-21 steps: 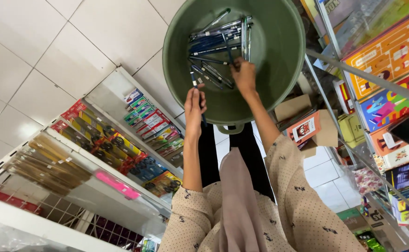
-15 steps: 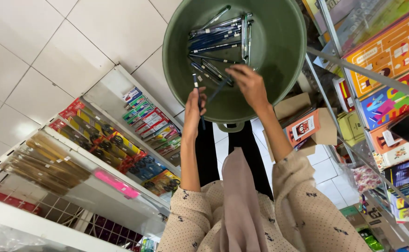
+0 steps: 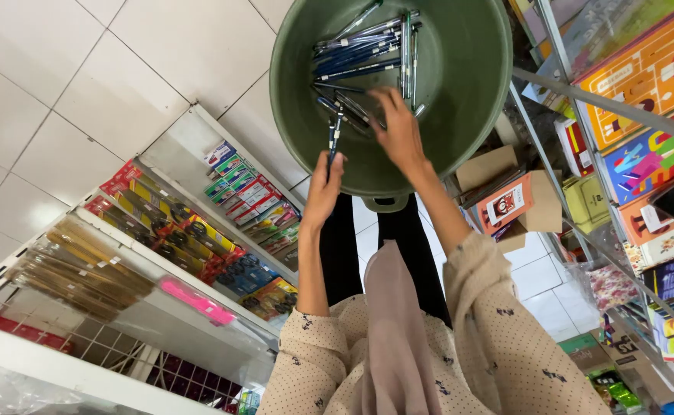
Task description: Cleaning a glass and organizing pens in a grocery store.
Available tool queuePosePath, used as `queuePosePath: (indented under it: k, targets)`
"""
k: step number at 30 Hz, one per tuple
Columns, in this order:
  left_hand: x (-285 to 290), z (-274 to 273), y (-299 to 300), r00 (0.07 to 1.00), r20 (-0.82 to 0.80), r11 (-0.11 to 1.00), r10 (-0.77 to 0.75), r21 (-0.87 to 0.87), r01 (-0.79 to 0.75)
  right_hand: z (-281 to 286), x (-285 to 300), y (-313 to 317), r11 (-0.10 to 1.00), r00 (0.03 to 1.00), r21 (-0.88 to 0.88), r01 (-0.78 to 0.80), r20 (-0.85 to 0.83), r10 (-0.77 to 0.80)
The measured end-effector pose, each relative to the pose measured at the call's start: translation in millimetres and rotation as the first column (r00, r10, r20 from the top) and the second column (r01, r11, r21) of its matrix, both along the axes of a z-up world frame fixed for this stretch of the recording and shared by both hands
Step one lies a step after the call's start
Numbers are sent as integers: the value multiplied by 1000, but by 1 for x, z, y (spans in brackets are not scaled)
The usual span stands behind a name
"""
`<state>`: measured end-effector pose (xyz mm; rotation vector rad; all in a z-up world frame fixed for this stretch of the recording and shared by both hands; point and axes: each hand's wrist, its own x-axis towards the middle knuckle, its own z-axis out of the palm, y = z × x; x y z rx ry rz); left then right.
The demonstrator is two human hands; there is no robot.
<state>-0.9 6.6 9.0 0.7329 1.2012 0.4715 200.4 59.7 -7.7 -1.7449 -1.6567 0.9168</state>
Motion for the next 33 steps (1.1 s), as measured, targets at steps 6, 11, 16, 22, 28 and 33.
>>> queuePosePath:
  k: [6, 11, 16, 22, 28, 33]
  targets:
    - [-4, 4, 5, 997, -17, 996, 81, 32, -80, -119, 17, -4, 996, 930, -75, -37, 361, 62]
    - [-9, -11, 1, 990, 20, 984, 140, 107, -141, -90, 22, -9, 997, 909, -23, -78, 409, 80]
    - [-11, 8, 13, 973, -82, 972, 215, -78, -221, 19, 35, -12, 998, 1000, 56, -4, -26, 5]
    - [-21, -15, 0, 992, -121, 994, -38, 93, 49, 66, 26, -24, 905, 908, 113, -411, -39, 417]
    - [-17, 1, 0, 991, 113, 997, -75, 7, 75, 30, 10, -17, 981, 876, 174, -82, -457, 154]
    - [-22, 8, 9, 996, 5, 989, 88, -119, -87, -39, 27, 24, 980, 962, -38, 194, -190, -198]
